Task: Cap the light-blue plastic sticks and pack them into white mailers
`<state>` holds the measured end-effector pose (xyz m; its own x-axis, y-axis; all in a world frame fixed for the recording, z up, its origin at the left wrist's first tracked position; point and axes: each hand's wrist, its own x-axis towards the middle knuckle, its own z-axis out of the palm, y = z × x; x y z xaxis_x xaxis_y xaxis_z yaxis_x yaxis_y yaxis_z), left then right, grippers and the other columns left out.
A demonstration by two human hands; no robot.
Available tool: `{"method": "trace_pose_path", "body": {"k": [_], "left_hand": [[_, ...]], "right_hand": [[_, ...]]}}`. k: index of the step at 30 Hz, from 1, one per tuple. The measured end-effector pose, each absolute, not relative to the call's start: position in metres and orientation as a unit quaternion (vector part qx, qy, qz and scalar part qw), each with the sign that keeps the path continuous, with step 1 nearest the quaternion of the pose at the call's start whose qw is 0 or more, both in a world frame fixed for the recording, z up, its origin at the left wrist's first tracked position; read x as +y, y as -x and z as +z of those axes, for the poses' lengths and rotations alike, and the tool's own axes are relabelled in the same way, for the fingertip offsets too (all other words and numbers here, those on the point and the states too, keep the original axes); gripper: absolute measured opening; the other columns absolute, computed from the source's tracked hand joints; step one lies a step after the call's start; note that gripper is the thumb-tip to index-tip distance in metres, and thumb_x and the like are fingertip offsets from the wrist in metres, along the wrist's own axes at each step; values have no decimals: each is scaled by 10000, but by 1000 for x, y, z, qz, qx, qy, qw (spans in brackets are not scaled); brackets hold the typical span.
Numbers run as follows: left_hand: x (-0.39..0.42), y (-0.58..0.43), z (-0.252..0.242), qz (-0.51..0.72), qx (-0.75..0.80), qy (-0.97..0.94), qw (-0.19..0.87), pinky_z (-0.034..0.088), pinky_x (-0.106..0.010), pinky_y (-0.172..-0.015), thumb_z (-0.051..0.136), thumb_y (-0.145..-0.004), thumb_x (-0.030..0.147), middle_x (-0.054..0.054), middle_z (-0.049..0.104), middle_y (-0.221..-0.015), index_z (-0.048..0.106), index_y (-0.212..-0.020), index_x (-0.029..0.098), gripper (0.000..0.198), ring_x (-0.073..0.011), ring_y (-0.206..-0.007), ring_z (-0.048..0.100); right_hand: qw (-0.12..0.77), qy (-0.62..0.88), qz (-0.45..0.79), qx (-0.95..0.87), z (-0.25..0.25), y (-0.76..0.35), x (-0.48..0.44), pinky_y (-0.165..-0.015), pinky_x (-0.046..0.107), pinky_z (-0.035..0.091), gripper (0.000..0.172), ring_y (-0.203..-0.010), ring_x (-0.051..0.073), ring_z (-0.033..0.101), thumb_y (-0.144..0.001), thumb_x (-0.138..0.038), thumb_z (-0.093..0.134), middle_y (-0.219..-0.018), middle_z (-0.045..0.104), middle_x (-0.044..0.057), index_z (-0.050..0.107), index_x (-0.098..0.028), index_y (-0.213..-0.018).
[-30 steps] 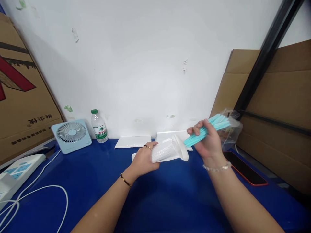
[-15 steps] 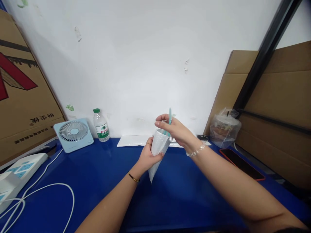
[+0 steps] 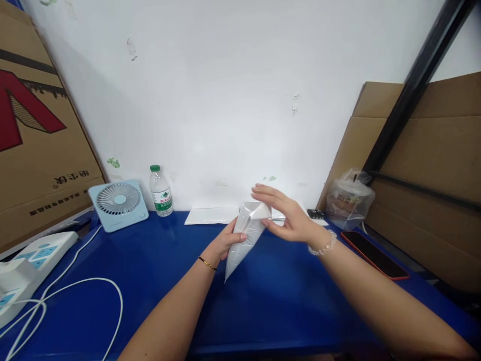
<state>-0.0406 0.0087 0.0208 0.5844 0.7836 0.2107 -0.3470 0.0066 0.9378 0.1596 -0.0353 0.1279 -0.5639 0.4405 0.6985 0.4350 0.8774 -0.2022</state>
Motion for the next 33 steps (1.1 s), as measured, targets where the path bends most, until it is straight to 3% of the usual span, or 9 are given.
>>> {"method": "trace_pose_path", "body": {"k": [3, 7, 12, 15, 18, 21, 25, 30, 33], "left_hand": [[6, 44, 26, 386, 172, -588, 690, 451, -341, -798, 768, -593, 441, -95, 632, -1075, 552, -1211, 182, 705, -269, -945, 588], [3, 44, 41, 440, 172, -618, 628, 464, -353, -832, 807, -574, 403, -94, 592, -1180, 490, -1258, 212, 777, -274, -1025, 571], [6, 39, 43, 470, 265, -641, 546, 470, -371, -875, 755, -676, 352, -91, 651, -1083, 579, -1087, 170, 483, -252, -1003, 600], [7, 37, 39, 476, 271, -632, 549, 484, -375, -857, 724, -708, 368, -85, 664, -1060, 593, -1058, 169, 424, -251, -966, 619], [9, 36, 38, 465, 256, -635, 562, 490, -385, -844, 693, -741, 374, -99, 663, -1044, 581, -1075, 168, 408, -252, -951, 624], [15, 37, 38, 534, 257, -628, 505, 408, -387, -979, 683, -758, 342, -110, 576, -1218, 503, -1219, 209, 513, -245, -1146, 531], [36, 49, 31, 687, 379, -491, 380, 237, -360, -1101, 617, -810, 335, -92, 432, -1370, 401, -1311, 255, 551, -196, -1306, 361], [61, 64, 14, 700, 463, -217, 498, 280, -347, -1079, 532, -833, 290, -55, 442, -1314, 417, -1225, 262, 409, -170, -1269, 396], [67, 65, 6, 666, 474, -137, 559, 339, -400, -1040, 528, -794, 241, -76, 467, -1234, 483, -1078, 216, 288, -211, -1232, 443]], "right_hand": [[321, 262, -13, -910, 134, -150, -31, -978, 466, 398, 465, -1176, 273, 491, -876, -359, 499, -1263, 553, 101, 444, -243, -1322], [297, 326, 18, -897, 150, -141, -19, -823, 367, 466, 376, -989, 229, 582, -916, -394, 443, -1154, 604, 81, 465, -241, -1260], [326, 388, -90, -857, 157, -143, -12, -835, 408, 432, 476, -997, 249, 540, -898, -432, 470, -1241, 510, 122, 420, -228, -1325], [275, 362, -169, -874, 158, -148, -15, -856, 433, 378, 365, -1020, 286, 504, -860, -455, 533, -1121, 569, 131, 623, -197, -1102], [214, 336, -86, -913, 163, -156, -14, -705, 330, 389, 292, -758, 196, 535, -870, -429, 524, -776, 605, 64, 688, -193, -817], [306, 392, 0, -868, 166, -176, 1, -595, 274, 354, 326, -599, 136, 478, -836, -446, 560, -641, 558, 18, 660, -180, -676], [458, 569, 86, -677, 141, -229, 40, -522, 251, 345, 375, -536, 122, 461, -803, -499, 565, -591, 536, 10, 652, -141, -729], [377, 750, 72, -539, 71, -279, 80, -542, 274, 379, 352, -533, 159, 507, -826, -413, 506, -534, 521, 32, 629, -116, -681], [327, 780, 49, -532, 47, -287, 87, -664, 334, 404, 307, -717, 255, 582, -755, -384, 592, -629, 585, 109, 646, -108, -633]]}}
